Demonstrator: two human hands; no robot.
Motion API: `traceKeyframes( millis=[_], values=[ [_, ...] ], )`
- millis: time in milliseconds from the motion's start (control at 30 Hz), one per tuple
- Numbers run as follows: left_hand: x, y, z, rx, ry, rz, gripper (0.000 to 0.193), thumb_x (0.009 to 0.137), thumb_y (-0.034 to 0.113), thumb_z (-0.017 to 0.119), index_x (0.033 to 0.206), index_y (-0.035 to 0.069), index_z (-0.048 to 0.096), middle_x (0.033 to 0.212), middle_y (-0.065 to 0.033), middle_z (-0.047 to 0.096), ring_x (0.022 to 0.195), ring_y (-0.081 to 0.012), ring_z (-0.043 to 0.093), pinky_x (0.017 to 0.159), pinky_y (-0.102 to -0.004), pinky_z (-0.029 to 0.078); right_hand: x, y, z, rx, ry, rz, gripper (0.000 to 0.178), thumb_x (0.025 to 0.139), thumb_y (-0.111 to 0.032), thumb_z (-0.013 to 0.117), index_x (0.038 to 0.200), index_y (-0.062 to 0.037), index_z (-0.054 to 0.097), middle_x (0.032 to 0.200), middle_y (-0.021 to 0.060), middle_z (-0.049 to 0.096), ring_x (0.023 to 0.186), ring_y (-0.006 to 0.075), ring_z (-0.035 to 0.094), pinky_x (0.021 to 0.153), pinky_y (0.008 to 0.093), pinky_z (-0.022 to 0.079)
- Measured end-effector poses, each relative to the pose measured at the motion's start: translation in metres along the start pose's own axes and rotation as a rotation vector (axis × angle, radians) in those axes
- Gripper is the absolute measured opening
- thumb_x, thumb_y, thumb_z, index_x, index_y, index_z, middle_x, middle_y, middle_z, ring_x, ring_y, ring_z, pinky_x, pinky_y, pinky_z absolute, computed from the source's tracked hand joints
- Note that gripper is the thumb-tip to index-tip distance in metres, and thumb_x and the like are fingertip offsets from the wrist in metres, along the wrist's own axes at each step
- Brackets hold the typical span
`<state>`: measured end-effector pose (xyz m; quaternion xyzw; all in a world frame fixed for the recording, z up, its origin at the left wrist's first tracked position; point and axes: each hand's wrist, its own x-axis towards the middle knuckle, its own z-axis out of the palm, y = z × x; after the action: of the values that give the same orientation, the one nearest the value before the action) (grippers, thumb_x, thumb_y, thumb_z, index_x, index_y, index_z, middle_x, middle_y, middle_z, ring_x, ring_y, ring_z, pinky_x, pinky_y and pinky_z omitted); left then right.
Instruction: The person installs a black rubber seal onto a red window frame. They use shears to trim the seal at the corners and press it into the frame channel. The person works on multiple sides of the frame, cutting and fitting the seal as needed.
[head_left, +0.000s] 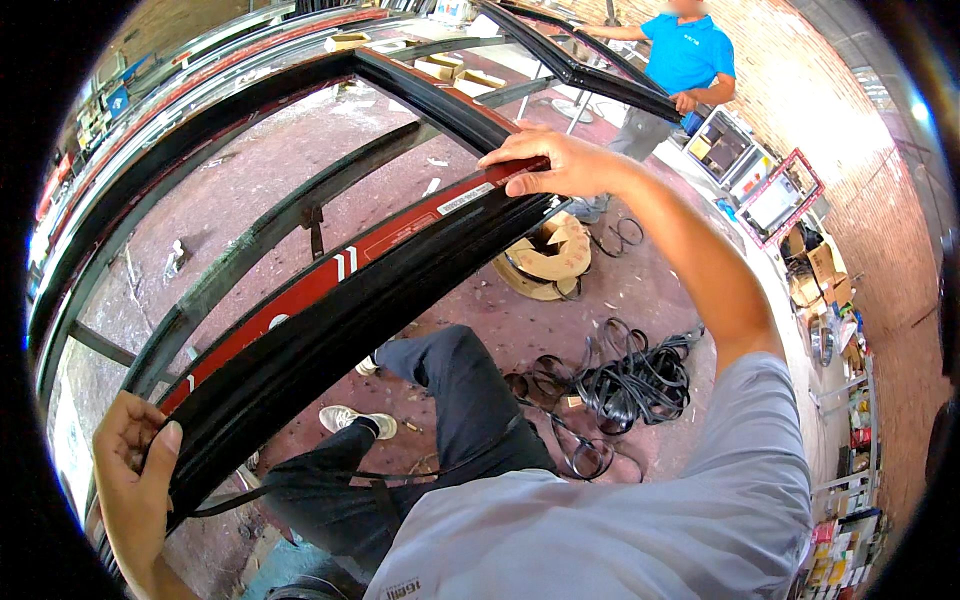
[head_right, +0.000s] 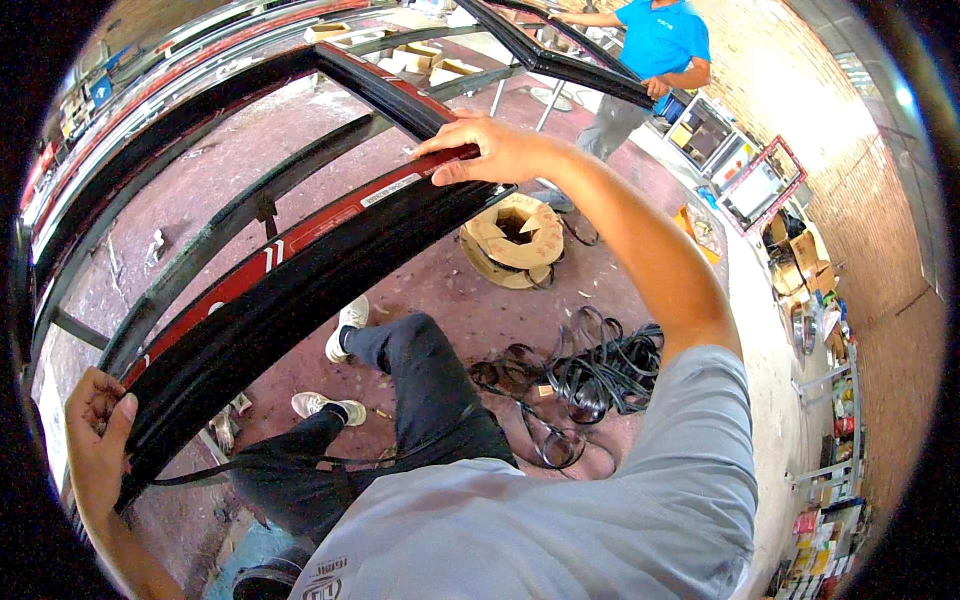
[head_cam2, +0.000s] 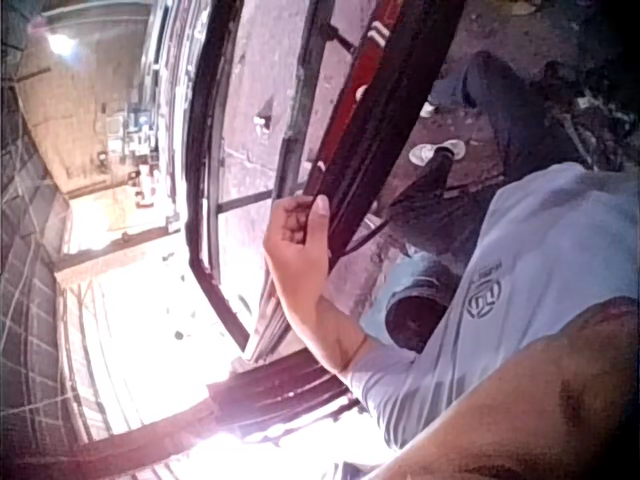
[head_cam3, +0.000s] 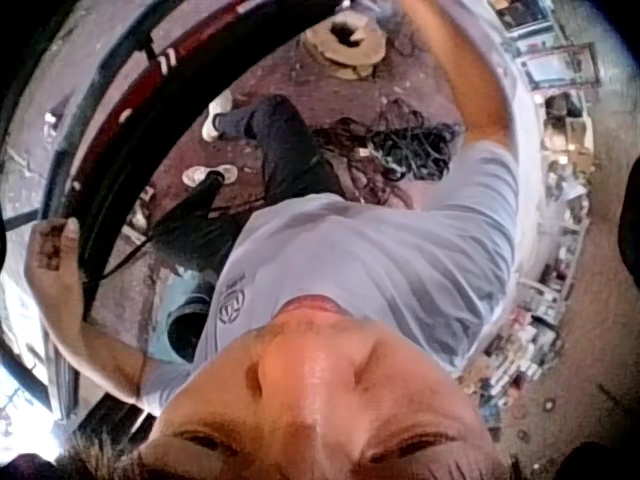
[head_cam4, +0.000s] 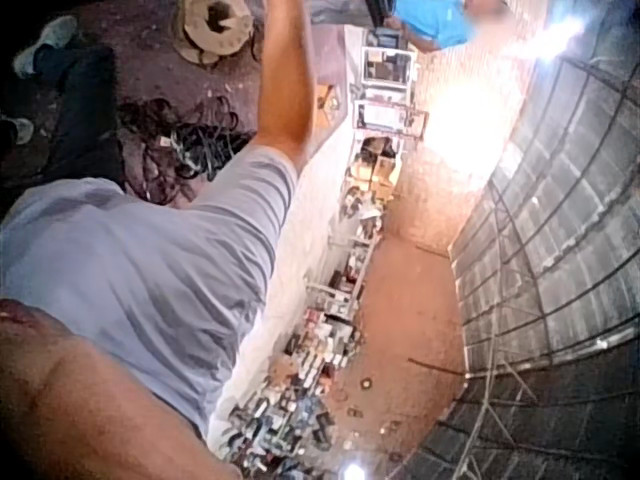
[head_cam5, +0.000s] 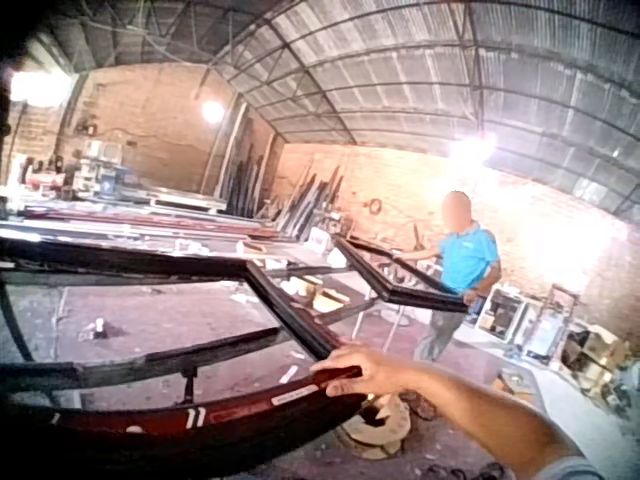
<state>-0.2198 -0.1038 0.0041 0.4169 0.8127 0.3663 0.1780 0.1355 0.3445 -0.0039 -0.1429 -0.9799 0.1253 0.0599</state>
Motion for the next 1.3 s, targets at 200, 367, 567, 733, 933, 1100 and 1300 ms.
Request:
traceKeyframes(
  millis=[200,367,567,733,933,1100,1300],
  values=[
    [0.001,0.0,-0.005,0.019,-0.058,-0.014,0.015,0.095,0.014,0.068,0.1,0.004,0.057,0.074,0.0009,0.049,0.062,-0.0033,0.041,0.05,-0.0186,0.028,0.001,0.001,-0.006,0.107,-0.006,-0.107,0.048,0.095,-0.041,0.07,0.136,-0.0168,0.067,0.117,0.0101,0.07,0.129,0.0286,0.052,0.122,0.0484,0.025],
    [0.0,0.008,-0.002,0.031,-0.025,-0.01,0.016,0.095,0.016,0.068,0.1,0.004,0.057,0.073,0.0014,0.05,0.059,-0.0027,0.04,0.046,-0.0188,0.027,-0.005,0.012,-0.005,0.045,0.036,-0.131,0.041,0.099,-0.034,0.066,0.135,-0.0132,0.067,0.129,0.008,0.069,0.137,0.0274,0.049,0.123,0.049,0.022],
    [-0.002,0.0,0.0,0.062,0.012,0.009,0.018,0.096,0.021,0.066,0.101,0.006,0.058,0.074,0.0034,0.048,0.055,-0.0033,0.04,0.042,-0.0212,0.03,-0.035,0.031,-0.011,0.177,0.356,-0.038,0.037,0.103,-0.032,0.061,0.134,-0.0134,0.067,0.143,0.0088,0.061,0.144,0.0279,0.043,0.121,0.0446,0.031],
    [0.0,0.015,-0.001,0.07,-0.032,-0.041,0.019,0.095,0.023,0.067,0.101,0.007,0.058,0.074,0.0036,0.047,0.055,-0.0032,0.041,0.042,-0.0212,0.031,-0.04,0.034,-0.009,0.074,0.279,-0.089,0.038,0.101,-0.028,0.064,0.135,-0.0123,0.067,0.144,0.0053,0.061,0.146,0.0285,0.04,0.122,0.0476,0.028],
    [-0.001,0.015,0.0,0.053,-0.047,-0.055,0.019,0.096,0.023,0.067,0.1,0.007,0.058,0.075,0.004,0.046,0.059,-0.0032,0.041,0.042,-0.0198,0.03,-0.026,0.025,-0.007,-0.077,0.199,-0.151,0.044,0.094,-0.037,0.073,0.129,-0.0096,0.071,0.139,0.012,0.063,0.144,0.0327,0.042,0.121,0.0489,0.028],
    [-0.003,0.034,0.008,0.13,-0.052,-0.082,0.02,0.095,0.022,0.068,0.1,0.006,0.058,0.078,0.0034,0.05,0.062,-0.0039,0.044,0.047,-0.0206,0.034,-0.019,0.024,0.001,-0.029,0.242,-0.135,0.04,0.091,-0.038,0.076,0.122,-0.0132,0.075,0.126,0.0147,0.064,0.133,0.0304,0.05,0.122,0.05,0.024],
    [0.0,0.05,0.027,0.038,-0.022,-0.065,0.014,0.093,0.012,0.068,0.097,0.003,0.057,0.073,0.0014,0.052,0.065,-0.0047,0.047,0.056,-0.0217,0.035,-0.001,0.004,0.007,-0.171,0.273,-0.2,0.05,0.093,-0.053,0.068,0.117,-0.0087,0.075,0.11,0.0105,0.071,0.123,0.0275,0.06,0.124,0.0516,0.02]
  ],
)
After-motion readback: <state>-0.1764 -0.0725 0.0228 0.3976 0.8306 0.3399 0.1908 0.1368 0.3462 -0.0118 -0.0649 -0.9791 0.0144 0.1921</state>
